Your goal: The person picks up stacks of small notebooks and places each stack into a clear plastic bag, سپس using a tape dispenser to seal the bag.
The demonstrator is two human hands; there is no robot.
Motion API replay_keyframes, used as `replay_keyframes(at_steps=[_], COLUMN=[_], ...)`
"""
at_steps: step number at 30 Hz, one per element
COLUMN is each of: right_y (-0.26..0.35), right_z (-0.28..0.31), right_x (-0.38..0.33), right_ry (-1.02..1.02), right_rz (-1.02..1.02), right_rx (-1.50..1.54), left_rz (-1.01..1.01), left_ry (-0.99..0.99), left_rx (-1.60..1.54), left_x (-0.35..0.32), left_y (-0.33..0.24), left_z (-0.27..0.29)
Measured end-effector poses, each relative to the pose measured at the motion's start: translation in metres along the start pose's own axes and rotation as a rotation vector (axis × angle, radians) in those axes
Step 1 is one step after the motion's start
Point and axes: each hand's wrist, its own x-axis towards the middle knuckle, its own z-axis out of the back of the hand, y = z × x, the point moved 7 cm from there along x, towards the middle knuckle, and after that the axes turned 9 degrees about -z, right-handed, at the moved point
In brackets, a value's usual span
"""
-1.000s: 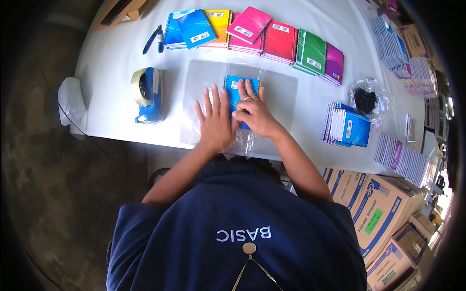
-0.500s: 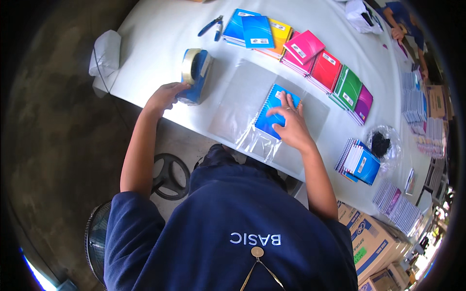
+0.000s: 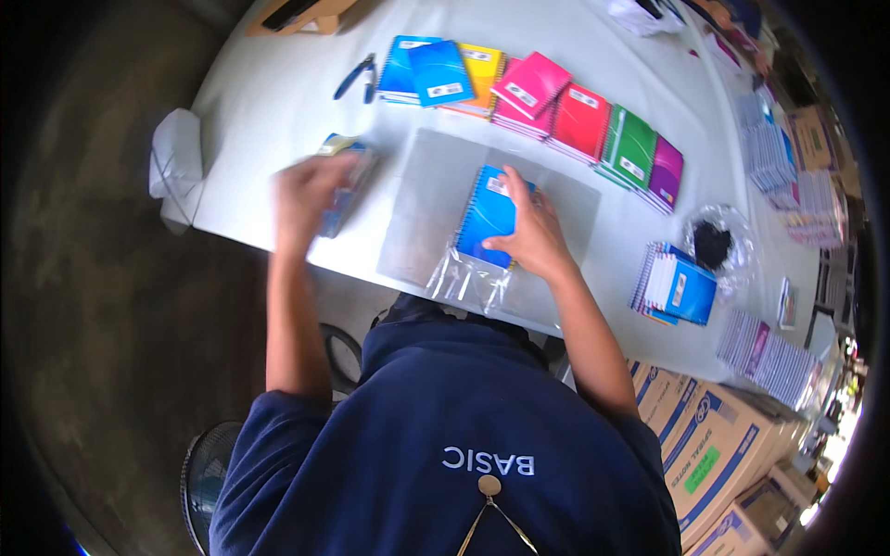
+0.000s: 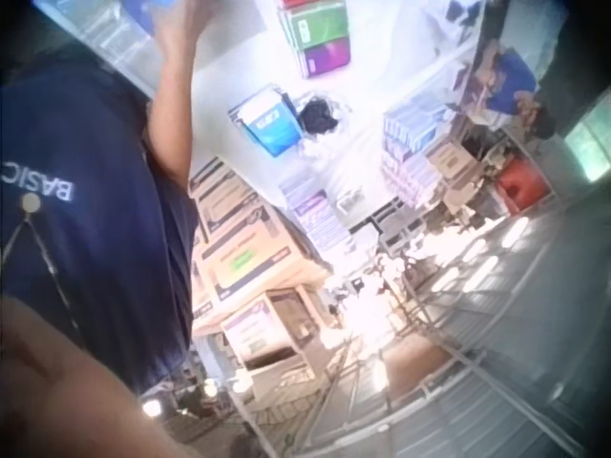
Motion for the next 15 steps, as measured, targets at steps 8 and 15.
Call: replay_keyframes(at_steps=[8, 15], right_y=[-0.011, -0.075], right_z=[0.003, -0.042], right_x=[-0.002, -0.010], right_ry=[0.041, -0.097], right_rz=[-0.043, -0.437], right_rx=[-0.027, -0.204], left_rz=[-0.229, -0.285], left_ry=[1.129, 0.716], left_rx=[1.075, 0.383], left_x=[0.005, -0.005], left_y=[-0.013, 0.050], left_z=[-0.186, -0.194])
